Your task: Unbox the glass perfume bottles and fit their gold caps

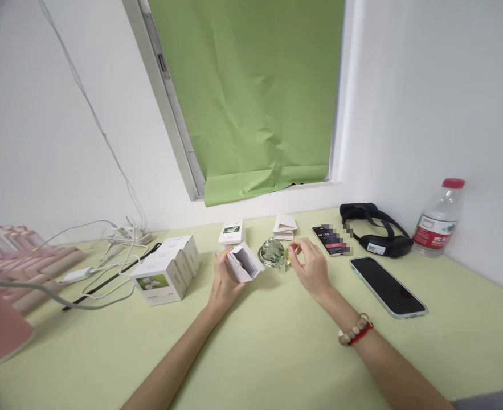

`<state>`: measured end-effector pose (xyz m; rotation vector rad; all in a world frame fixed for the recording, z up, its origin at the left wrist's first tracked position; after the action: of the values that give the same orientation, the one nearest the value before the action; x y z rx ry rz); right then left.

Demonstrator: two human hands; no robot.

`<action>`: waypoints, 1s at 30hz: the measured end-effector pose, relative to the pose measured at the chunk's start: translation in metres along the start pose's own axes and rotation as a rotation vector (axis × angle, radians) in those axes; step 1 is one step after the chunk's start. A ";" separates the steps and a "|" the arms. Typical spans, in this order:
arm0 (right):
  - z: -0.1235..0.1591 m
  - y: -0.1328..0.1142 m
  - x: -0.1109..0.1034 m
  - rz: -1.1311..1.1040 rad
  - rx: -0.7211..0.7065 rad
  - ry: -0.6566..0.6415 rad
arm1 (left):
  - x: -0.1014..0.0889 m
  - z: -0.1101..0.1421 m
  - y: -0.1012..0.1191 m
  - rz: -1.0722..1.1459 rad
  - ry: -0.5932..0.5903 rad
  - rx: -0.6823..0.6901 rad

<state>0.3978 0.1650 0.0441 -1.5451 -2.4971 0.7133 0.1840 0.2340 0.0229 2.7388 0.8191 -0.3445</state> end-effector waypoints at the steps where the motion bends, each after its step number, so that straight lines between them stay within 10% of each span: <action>1: 0.000 0.007 0.002 0.053 0.049 -0.045 | 0.000 -0.001 -0.001 0.008 0.007 -0.039; 10: 0.021 0.043 0.017 0.233 0.083 -0.501 | -0.001 -0.003 0.000 0.017 0.043 -0.072; 19: 0.022 0.049 0.021 0.138 0.235 -0.426 | -0.004 -0.002 0.012 -0.044 -0.055 0.211; 30: 0.024 0.053 0.024 0.025 0.365 -0.323 | -0.005 -0.002 0.007 -0.027 -0.045 0.109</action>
<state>0.4216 0.1971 -0.0038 -1.4216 -2.3685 1.4312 0.1840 0.2268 0.0270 2.8109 0.8498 -0.4676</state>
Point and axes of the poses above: each hand's wrist, its own z-axis away from the middle knuckle, its own x-axis out of the palm, y = z × x, the point moved 2 cm from there along -z, towards the middle knuckle, and after that the axes turned 14 degrees about y, right-handed, at the moved point
